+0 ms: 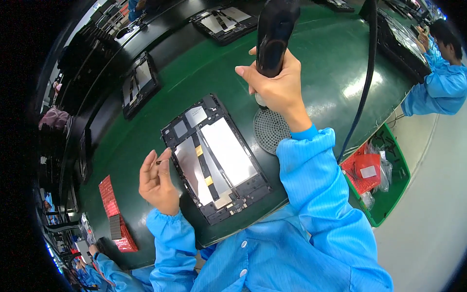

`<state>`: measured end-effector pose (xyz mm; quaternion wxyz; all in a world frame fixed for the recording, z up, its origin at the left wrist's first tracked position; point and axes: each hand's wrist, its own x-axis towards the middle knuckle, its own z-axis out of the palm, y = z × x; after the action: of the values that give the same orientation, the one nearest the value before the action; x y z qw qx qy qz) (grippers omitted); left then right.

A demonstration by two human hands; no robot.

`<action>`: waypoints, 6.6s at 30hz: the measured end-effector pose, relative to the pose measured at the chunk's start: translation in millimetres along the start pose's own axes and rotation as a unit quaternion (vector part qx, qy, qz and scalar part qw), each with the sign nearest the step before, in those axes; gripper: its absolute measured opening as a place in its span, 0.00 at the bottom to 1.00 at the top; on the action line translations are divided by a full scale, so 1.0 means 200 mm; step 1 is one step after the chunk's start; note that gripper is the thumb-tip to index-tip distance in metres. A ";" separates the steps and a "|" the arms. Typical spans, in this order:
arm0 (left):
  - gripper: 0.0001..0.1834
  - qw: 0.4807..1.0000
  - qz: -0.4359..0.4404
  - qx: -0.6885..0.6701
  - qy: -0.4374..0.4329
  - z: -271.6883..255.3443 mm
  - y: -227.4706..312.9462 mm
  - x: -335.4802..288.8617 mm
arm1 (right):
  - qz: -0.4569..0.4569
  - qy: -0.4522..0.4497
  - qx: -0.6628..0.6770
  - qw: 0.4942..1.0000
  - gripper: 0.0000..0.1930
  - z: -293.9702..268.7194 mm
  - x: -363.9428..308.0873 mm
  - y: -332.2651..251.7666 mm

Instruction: Use an electric screwdriver to secure components into an electronic device housing on an assembly line.

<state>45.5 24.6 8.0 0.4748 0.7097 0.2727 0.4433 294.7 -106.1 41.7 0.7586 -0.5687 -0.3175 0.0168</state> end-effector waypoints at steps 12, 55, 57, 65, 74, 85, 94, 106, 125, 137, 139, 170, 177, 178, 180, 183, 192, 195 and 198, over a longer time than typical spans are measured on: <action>0.09 0.984 -0.164 0.005 -0.072 -0.24 -0.04 0.01 | -0.019 0.043 -0.053 0.997 0.19 0.00 -0.03 -0.12; 0.05 0.935 -0.302 -0.061 -0.175 -0.19 -0.13 0.16 | 0.011 -0.196 0.093 0.976 0.18 0.93 -0.35 -0.12; 0.05 0.935 -0.302 -0.056 -0.175 -0.19 -0.12 0.17 | 0.011 -0.199 0.091 0.976 0.18 0.93 -0.35 -0.11; 0.06 0.934 -0.309 -0.050 -0.173 -0.19 -0.12 0.16 | -0.029 -0.243 0.060 0.968 0.19 0.92 -0.35 -0.11; 0.10 0.964 -0.243 -0.015 -0.108 -0.52 -0.02 0.25 | -0.039 -0.277 0.077 0.957 0.18 0.91 -0.39 -0.13; 0.11 0.955 -0.052 0.266 -0.119 -0.61 -0.10 0.12 | -0.078 -0.197 0.077 0.974 0.25 0.63 -0.22 -0.29; 0.08 0.944 -0.135 0.206 -0.220 -0.63 -0.17 0.23 | -0.054 -0.015 0.081 0.995 0.16 0.09 -0.06 -0.21; 0.05 0.915 -0.217 0.195 -0.278 -0.58 -0.19 0.22 | 0.006 -0.011 -0.009 1.000 0.18 0.02 -0.05 -0.06; 0.06 0.961 -0.143 0.118 -0.205 -0.69 -0.03 0.12 | 0.025 0.012 0.010 1.000 0.17 0.08 -0.06 -0.07; 0.05 0.933 0.026 0.220 -0.284 -0.47 0.05 0.11 | -0.045 -0.216 0.097 0.971 0.20 0.70 -0.20 -0.32; 0.04 0.952 0.018 0.162 -0.259 -0.44 -0.01 0.08 | 0.006 -0.221 0.123 0.967 0.20 0.85 -0.22 -0.29; 0.12 0.972 -0.220 -0.082 -0.030 -0.46 -0.22 0.12 | 0.041 -0.252 0.075 0.964 0.17 1.01 -0.27 -0.11; 0.07 0.969 -0.220 -0.107 -0.027 -0.47 -0.22 0.11 | 0.016 -0.262 0.070 0.962 0.16 1.02 -0.31 -0.12; 0.06 0.970 -0.211 -0.118 -0.024 -0.47 -0.23 0.10 | 0.018 -0.263 0.069 0.962 0.16 1.01 -0.32 -0.11; 0.05 0.970 -0.204 -0.130 -0.021 -0.47 -0.24 0.10 | 0.008 -0.256 0.060 0.965 0.16 1.01 -0.32 -0.10; 0.06 0.973 -0.190 -0.133 -0.013 -0.47 -0.24 0.11 | -0.005 -0.258 0.051 0.965 0.17 1.01 -0.32 -0.09; 0.12 0.994 -0.098 -0.053 -0.022 -0.51 -0.27 0.09 | 0.006 -0.204 0.084 0.975 0.17 1.05 -0.35 -0.11; 0.13 0.998 -0.052 0.021 -0.017 -0.50 -0.24 0.06 | 0.075 -0.233 0.077 0.967 0.20 1.04 -0.37 -0.15; 0.10 0.994 0.036 0.098 -0.011 -0.47 -0.15 0.02 | 0.084 -0.208 0.062 0.973 0.16 0.99 -0.38 -0.15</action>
<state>-35.0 80.9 -2.9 0.3895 0.7670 0.2835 0.4239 124.0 23.1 62.2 0.7057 -0.5294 -0.4177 0.2173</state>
